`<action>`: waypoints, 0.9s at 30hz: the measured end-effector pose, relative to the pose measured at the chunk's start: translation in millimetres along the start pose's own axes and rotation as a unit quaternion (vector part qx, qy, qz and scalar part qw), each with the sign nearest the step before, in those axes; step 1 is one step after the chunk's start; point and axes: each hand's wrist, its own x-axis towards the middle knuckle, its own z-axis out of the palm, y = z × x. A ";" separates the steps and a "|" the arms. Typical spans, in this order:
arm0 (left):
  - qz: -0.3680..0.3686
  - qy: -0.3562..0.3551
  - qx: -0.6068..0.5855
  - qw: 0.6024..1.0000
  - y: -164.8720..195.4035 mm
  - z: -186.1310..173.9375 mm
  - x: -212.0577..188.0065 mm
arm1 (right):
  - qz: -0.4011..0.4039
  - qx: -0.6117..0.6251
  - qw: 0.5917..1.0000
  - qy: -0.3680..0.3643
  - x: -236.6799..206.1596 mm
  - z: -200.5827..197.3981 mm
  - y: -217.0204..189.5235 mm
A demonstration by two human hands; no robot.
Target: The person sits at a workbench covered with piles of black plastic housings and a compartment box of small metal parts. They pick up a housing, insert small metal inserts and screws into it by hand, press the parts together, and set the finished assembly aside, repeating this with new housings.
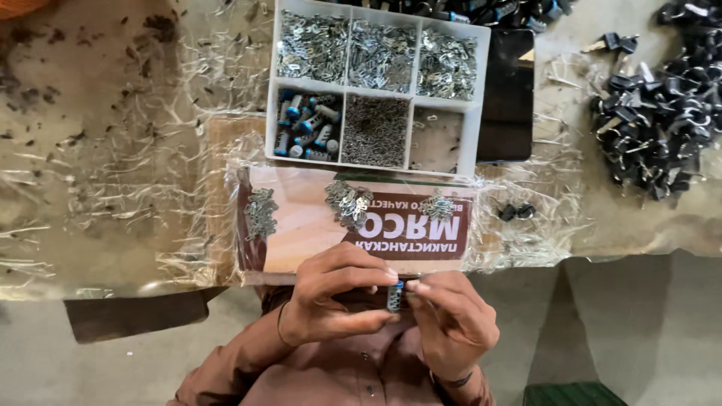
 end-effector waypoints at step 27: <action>0.016 -0.013 -0.010 1.000 -4.2 0.1 2.0 | 0.064 -0.036 0.994 -0.087 -3.9 -3.5 41.6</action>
